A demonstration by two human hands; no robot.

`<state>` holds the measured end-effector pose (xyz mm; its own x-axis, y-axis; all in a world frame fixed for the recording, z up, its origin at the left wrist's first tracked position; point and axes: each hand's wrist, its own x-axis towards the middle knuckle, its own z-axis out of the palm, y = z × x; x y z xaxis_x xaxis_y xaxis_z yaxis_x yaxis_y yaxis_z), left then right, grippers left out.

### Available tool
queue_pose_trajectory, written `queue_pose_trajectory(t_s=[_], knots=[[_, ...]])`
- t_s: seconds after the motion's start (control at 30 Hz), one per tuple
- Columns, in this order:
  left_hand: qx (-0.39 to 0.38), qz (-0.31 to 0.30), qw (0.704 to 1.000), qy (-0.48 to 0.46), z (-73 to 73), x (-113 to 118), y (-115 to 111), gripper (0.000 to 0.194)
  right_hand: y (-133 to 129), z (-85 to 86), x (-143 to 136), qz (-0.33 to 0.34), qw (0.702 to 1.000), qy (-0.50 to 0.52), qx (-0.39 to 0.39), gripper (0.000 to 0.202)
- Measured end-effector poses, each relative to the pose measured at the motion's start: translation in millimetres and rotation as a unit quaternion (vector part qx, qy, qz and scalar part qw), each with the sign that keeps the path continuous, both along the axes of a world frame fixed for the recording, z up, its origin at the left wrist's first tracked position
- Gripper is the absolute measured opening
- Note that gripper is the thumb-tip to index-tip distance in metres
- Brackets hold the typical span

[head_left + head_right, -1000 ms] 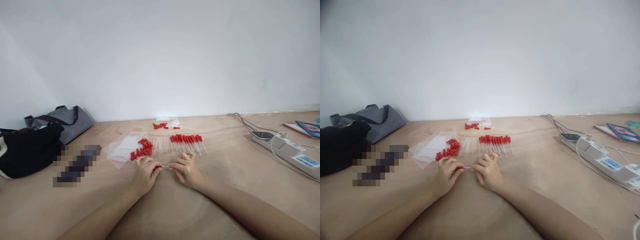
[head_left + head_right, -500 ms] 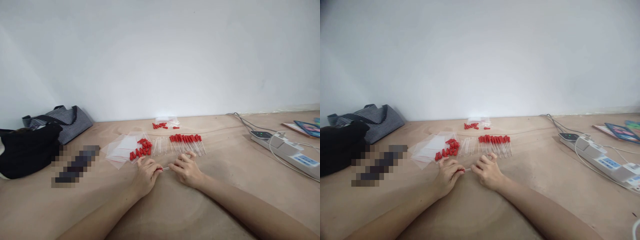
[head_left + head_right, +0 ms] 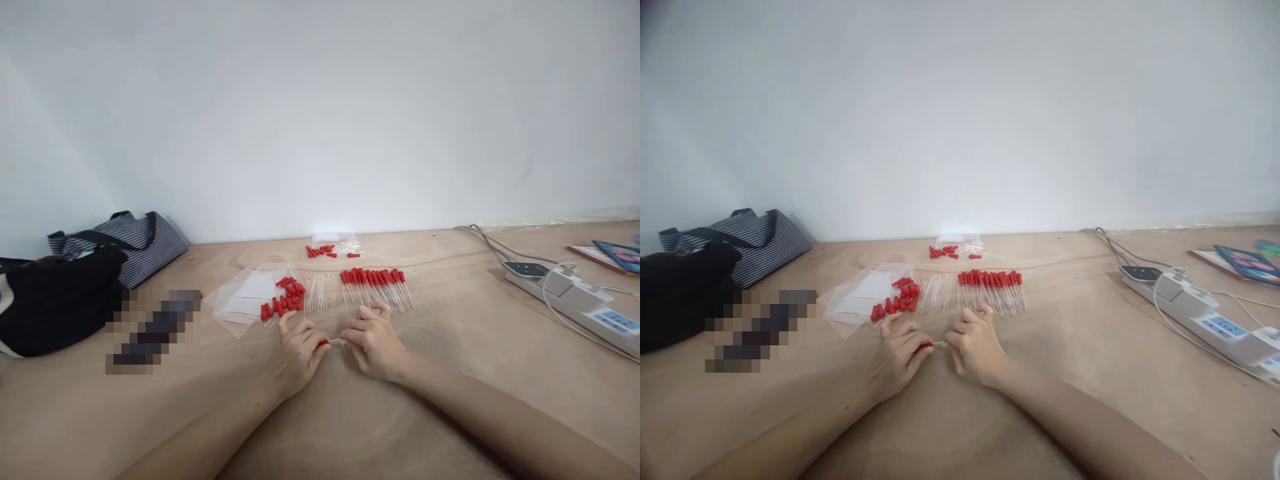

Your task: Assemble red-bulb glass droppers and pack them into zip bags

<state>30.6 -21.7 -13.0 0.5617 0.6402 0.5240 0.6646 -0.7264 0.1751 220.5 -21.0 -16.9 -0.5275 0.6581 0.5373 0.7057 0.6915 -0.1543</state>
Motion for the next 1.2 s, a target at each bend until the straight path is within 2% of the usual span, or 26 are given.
queue_pose_trajectory(t_s=[0.2,0.43,0.6,0.7,0.83,0.97,1.1,1.2], knots=[[0.008,-0.007,1.0,0.026,-2.0,0.7,1.6,0.016,1.4,5.8,-4.1,-0.023,0.996,0.022,-0.087,0.019],[0.03,-0.008,0.998,0.057,-2.0,3.4,0.8,0.021,4.1,5.1,-10.3,-0.045,0.988,0.008,-0.149,0.026],[0.043,-0.004,0.999,0.024,1.2,-0.1,5.4,0.017,8.1,4.6,-7.5,-0.031,0.968,0.057,-0.242,0.032],[0.071,0.006,0.997,0.003,6.4,-4.4,8.3,0.02,11.0,6.0,-2.0,-0.028,0.962,0.069,-0.263,0.035],[0.128,0.002,0.992,0.012,10.1,-6.7,9.7,0.013,12.6,4.4,5.3,-0.002,0.977,0.058,-0.207,0.03],[0.158,0.005,0.987,0.015,8.6,-4.9,9.8,0.014,12.3,-2.4,9.5,0.042,0.993,0.039,-0.104,0.017],[0.166,0.004,0.986,0.002,8.0,-3.0,9.2,0.009,10.9,-6.8,8.9,0.027,0.999,0.029,0.022,0.018],[0.169,0.0,0.986,-0.011,7.4,-1.9,7.8,0.011,8.7,-7.2,5.1,0.014,0.997,0.027,0.076,0.02]])
